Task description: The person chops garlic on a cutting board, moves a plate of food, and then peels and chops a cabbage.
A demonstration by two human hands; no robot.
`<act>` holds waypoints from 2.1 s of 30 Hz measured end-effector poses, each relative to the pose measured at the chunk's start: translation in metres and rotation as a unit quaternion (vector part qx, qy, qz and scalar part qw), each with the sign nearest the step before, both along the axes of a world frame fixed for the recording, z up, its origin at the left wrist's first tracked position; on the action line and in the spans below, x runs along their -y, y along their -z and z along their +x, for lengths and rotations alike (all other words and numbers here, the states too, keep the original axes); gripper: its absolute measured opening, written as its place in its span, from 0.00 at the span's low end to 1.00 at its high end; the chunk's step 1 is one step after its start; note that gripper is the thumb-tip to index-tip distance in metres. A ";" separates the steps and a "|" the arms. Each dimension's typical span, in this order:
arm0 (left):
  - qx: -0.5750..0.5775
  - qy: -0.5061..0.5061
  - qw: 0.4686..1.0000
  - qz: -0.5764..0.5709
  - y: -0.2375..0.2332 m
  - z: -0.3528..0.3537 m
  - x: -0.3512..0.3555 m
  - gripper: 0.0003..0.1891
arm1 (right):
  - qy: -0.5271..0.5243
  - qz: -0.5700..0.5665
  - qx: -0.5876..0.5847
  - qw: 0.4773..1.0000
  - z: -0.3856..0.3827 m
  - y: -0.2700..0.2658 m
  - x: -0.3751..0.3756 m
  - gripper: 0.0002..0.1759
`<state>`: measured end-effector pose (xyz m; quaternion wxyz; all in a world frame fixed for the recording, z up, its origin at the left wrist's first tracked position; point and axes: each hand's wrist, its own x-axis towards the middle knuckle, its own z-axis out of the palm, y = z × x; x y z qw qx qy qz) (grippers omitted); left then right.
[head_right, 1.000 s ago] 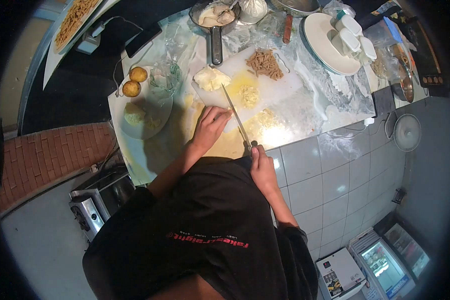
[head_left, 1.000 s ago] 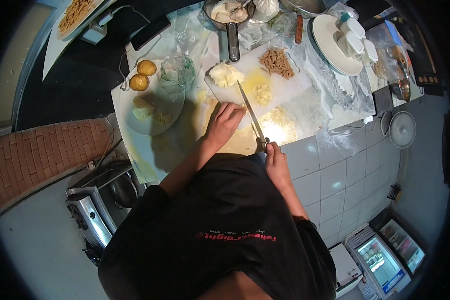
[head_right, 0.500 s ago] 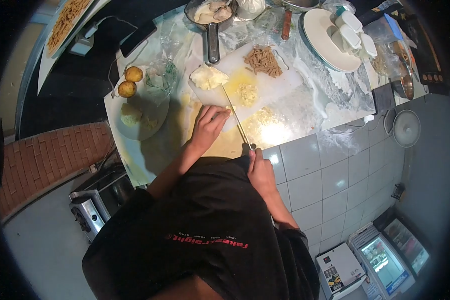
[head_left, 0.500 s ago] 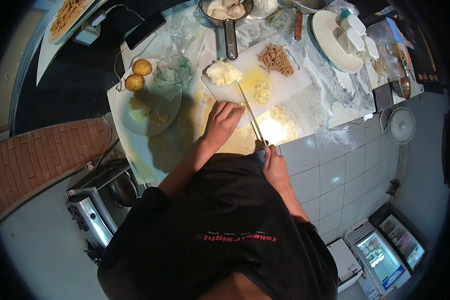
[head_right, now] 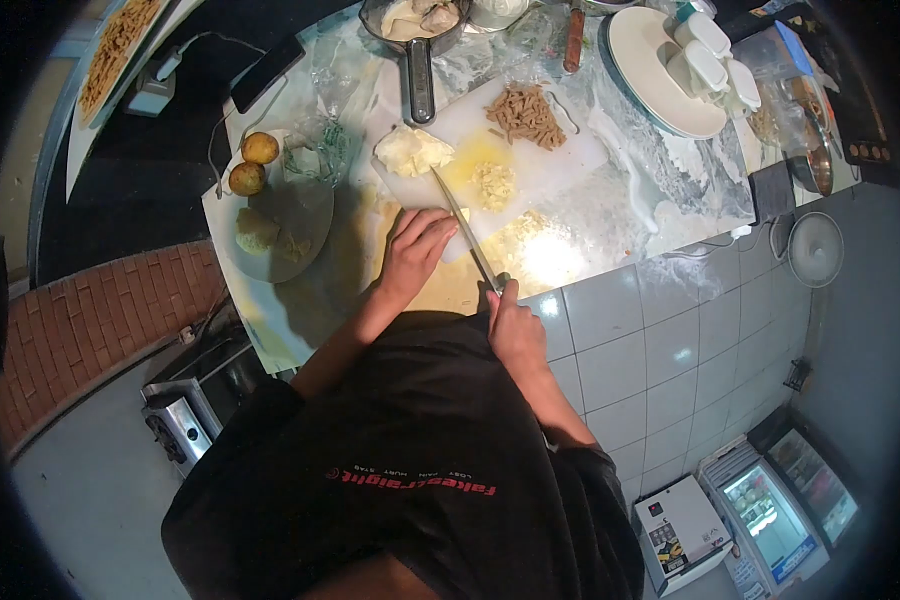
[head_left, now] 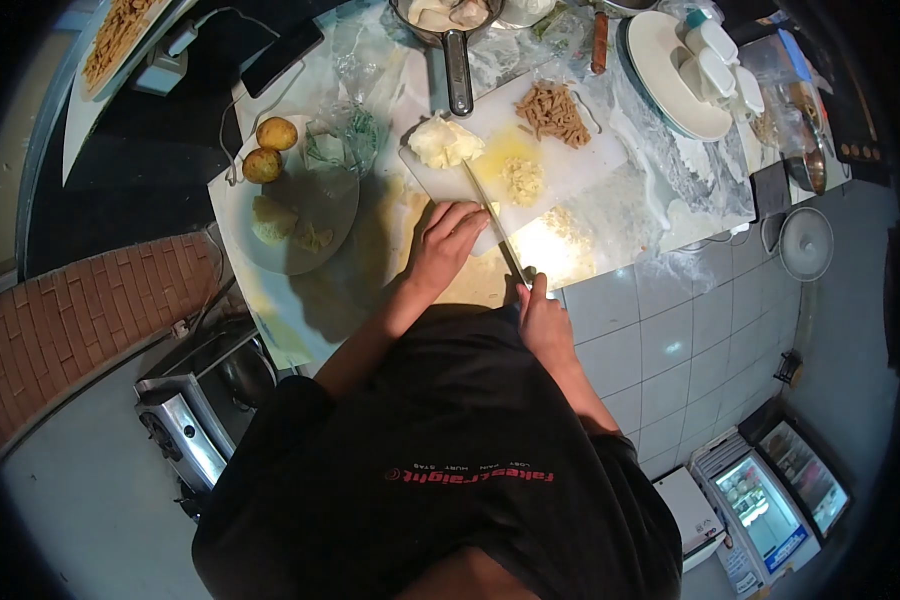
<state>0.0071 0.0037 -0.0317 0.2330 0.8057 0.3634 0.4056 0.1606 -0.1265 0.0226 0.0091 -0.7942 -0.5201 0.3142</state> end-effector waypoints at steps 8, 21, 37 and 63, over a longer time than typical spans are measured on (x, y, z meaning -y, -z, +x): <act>-0.012 -0.005 1.000 0.023 -0.007 0.000 -0.001 0.09 | -0.039 0.074 0.068 0.994 0.020 0.008 0.008 0.18; -0.024 -0.003 0.999 0.045 -0.005 -0.001 0.001 0.09 | 0.045 0.103 -0.128 0.985 0.015 -0.015 0.011 0.18; -0.024 0.006 0.999 0.037 -0.001 -0.003 -0.001 0.09 | 0.011 0.055 -0.117 0.992 0.017 -0.011 0.004 0.19; -0.018 -0.015 1.000 0.006 -0.003 0.001 0.005 0.08 | 0.069 0.100 -0.155 0.980 0.010 -0.003 0.014 0.20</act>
